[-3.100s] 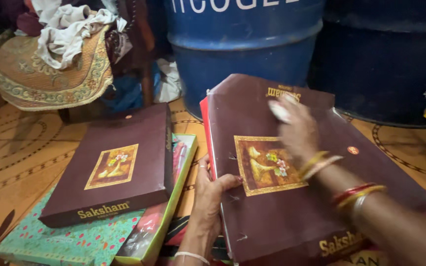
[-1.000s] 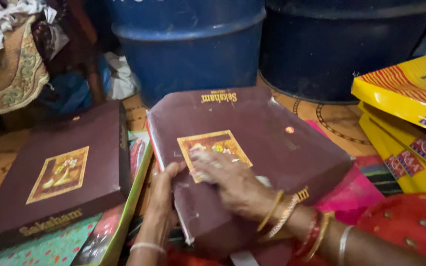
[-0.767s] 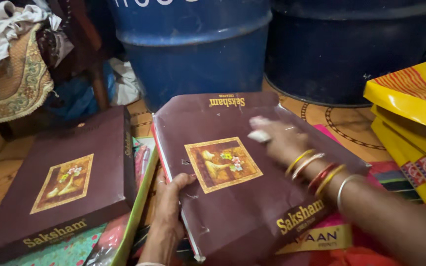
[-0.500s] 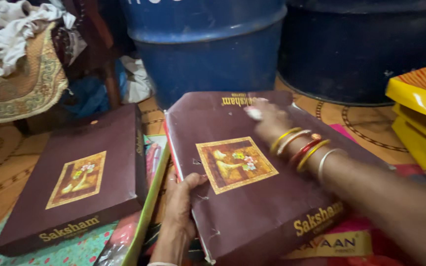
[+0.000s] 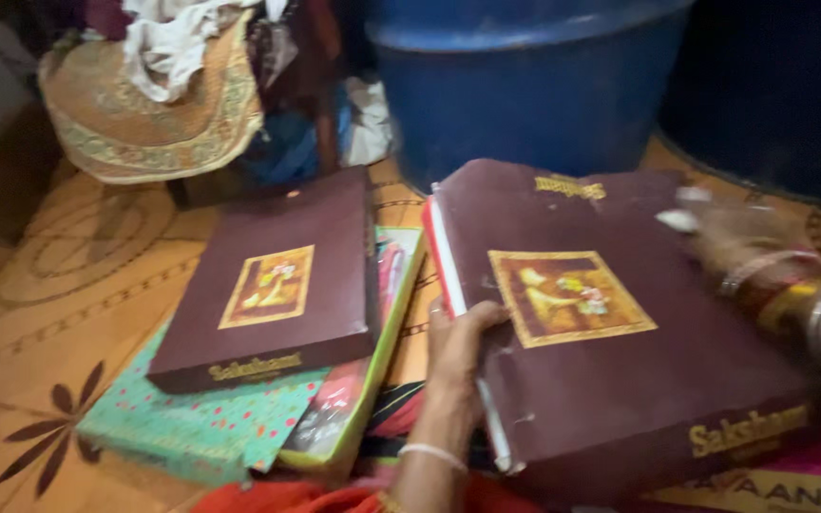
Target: The person wipes the surfaces of several cardboard boxes using a white cloth. They handle a pink box and multiple brown boxes, turning them over to clean different sides and edges before stacking them.
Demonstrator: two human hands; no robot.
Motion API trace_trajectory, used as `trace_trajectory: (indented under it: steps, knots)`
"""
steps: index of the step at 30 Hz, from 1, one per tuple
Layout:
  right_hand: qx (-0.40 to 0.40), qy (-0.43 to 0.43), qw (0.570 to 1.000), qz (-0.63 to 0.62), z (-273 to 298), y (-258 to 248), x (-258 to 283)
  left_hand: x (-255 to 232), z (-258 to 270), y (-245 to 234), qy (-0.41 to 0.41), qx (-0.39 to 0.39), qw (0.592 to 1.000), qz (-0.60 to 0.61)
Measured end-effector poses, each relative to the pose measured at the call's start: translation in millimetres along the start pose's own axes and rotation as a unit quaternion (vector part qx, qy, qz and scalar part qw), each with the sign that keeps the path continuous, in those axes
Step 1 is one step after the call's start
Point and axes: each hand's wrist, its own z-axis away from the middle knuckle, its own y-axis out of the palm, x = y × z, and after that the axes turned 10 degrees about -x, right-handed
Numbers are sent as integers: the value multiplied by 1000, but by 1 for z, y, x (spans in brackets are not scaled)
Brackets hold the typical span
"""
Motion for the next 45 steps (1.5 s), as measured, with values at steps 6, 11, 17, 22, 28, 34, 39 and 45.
trace_trajectory:
  steps: [6,11,17,22,28,34,39,45]
  knots:
    - [70,-34,996,48,66,-33,-10,-13,17,4,-58,-80,995,-36]
    - [-31,-354,864,-356,186,-72,71,-12,17,5,-77,-122,988,-58]
    - [150,-188,969,-51,160,-78,-15,-16,19,4,-55,-107,989,-80]
    - [190,65,975,98,105,-78,-86,-17,16,3,-72,-114,983,-121]
    - [31,-179,957,-227,187,-69,38,-7,10,3,-74,-129,985,-90]
    - [111,-223,931,-267,200,-89,19,-13,18,5,-78,-114,988,-64]
    - [188,107,952,-214,102,-68,-95,-10,19,3,-51,-64,996,-37]
    - [155,-175,935,-267,141,-65,-7,3,3,-5,0,-24,999,-21]
